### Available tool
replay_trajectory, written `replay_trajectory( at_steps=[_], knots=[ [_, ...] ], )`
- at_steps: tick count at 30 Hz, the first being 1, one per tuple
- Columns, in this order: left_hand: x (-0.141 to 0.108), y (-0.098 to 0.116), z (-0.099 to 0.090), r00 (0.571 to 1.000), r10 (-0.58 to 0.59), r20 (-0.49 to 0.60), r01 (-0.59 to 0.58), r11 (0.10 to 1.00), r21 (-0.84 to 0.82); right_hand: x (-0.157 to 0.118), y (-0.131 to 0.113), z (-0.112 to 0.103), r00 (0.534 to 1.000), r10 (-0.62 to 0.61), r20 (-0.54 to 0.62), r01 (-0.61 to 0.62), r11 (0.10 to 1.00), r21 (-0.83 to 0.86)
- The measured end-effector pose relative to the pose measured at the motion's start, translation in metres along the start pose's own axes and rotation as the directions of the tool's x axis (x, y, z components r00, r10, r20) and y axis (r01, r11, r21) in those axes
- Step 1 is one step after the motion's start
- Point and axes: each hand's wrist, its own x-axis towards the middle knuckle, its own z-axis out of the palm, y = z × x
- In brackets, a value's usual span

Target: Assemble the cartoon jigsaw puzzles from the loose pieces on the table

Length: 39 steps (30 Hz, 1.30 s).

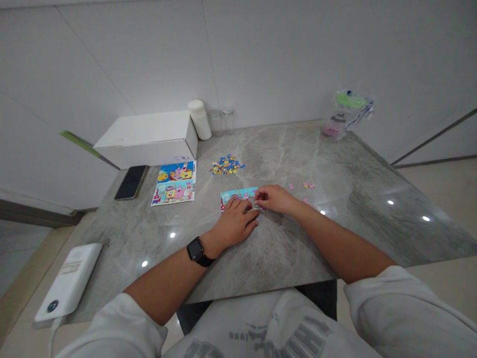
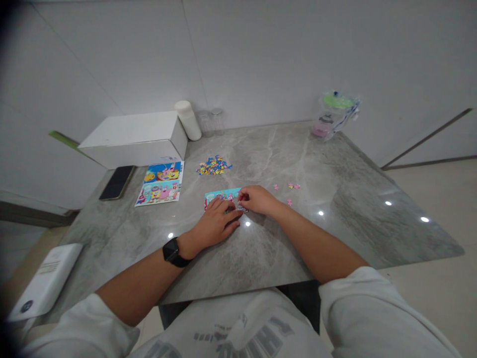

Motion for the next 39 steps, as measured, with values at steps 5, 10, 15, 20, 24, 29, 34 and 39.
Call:
replay_trajectory(
  at_steps=[5,10,15,20,24,29,34,39],
  knots=[
    [0.001,0.002,-0.002,1.0,0.005,0.013,-0.005,1.0,0.002,0.0,0.0,0.002,0.998,-0.055,-0.035,0.051,0.992,-0.114],
    [0.001,0.003,-0.002,0.999,0.02,0.032,-0.02,1.0,-0.007,0.0,0.003,-0.006,0.995,-0.041,-0.092,0.033,0.995,-0.094],
    [0.0,0.0,0.001,0.999,0.024,0.034,-0.023,0.999,-0.032,-0.001,0.006,-0.015,0.998,-0.025,-0.056,0.018,0.993,-0.117],
    [0.0,0.0,0.001,0.999,0.026,0.03,-0.025,0.999,-0.039,-0.002,0.006,-0.012,1.0,-0.015,-0.01,0.014,0.989,-0.148],
    [0.0,-0.001,0.002,0.999,0.027,0.03,-0.026,0.999,-0.037,-0.002,0.005,-0.01,1.0,-0.002,0.004,0.003,0.99,-0.139],
    [0.0,-0.001,0.001,0.999,0.029,0.034,-0.027,0.999,-0.033,-0.002,0.006,-0.01,1.0,0.012,0.007,-0.011,0.99,-0.14],
    [0.0,0.001,-0.001,0.999,0.015,0.033,-0.013,0.999,-0.037,0.0,0.019,-0.028,0.983,0.026,-0.18,-0.055,0.987,-0.154],
    [0.0,0.002,0.0,0.999,0.017,0.038,-0.016,0.999,-0.028,0.0,0.032,-0.039,0.961,0.056,-0.269,-0.136,0.948,-0.289]
  ],
)
